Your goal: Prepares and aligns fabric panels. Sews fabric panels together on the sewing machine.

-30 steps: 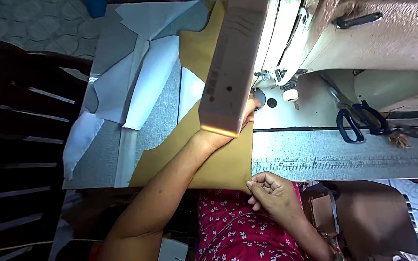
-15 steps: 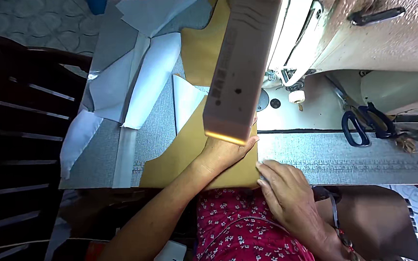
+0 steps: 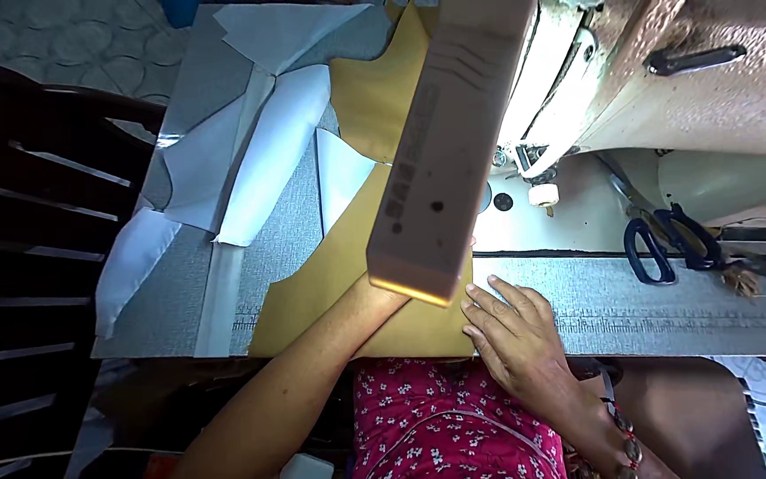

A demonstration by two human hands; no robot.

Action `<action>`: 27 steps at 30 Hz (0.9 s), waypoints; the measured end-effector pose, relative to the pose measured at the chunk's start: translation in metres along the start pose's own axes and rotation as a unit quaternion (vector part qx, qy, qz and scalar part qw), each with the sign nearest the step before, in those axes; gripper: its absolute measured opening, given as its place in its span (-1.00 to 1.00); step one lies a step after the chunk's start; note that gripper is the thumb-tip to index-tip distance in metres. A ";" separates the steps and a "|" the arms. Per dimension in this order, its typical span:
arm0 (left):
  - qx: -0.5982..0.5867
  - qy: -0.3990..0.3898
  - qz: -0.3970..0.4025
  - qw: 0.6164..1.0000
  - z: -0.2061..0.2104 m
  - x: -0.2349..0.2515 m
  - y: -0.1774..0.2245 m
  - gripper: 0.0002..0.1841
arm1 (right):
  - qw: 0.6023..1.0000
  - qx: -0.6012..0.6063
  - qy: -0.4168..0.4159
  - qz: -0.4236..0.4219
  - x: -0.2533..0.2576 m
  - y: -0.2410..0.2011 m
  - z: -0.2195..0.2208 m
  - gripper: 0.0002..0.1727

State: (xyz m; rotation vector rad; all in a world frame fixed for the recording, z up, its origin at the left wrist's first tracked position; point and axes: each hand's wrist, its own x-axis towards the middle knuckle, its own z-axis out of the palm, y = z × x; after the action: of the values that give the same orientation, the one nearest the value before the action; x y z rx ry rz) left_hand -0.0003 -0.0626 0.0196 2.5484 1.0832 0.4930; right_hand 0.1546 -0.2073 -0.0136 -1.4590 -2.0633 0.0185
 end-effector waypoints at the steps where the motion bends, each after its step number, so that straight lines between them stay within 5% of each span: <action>1: 0.000 0.000 -0.001 1.000 0.000 0.001 0.001 -0.46 | 1.000 0.005 0.003 0.002 0.000 0.001 0.001 -0.60; 18: -0.022 0.025 -0.002 0.999 -0.001 0.004 -0.010 -0.37 | 0.999 0.025 -0.011 0.021 0.010 0.008 -0.003 -0.61; 20: 0.007 0.019 0.020 1.000 0.021 0.002 -0.047 -0.34 | 0.999 0.025 -0.009 0.020 0.014 0.010 -0.003 -0.61; 23: 0.024 0.138 0.100 0.985 0.084 -0.007 -0.124 -0.32 | 0.999 0.032 -0.011 0.023 0.020 0.014 -0.002 -0.61; 25: 0.016 0.044 0.044 0.998 0.044 0.006 -0.085 -0.33 | 0.999 0.028 -0.013 0.023 0.023 0.016 -0.001 -0.61; 27: 0.001 0.046 0.033 0.998 0.024 0.023 -0.056 -0.34 | 0.999 0.030 -0.011 0.021 0.028 0.020 0.001 -0.62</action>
State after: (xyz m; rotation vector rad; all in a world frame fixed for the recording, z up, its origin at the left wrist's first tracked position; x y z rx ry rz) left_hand -0.0097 -0.0129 -0.0206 2.5929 1.0343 0.6315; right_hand 0.1650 -0.1749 -0.0086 -1.4707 -2.0317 0.1114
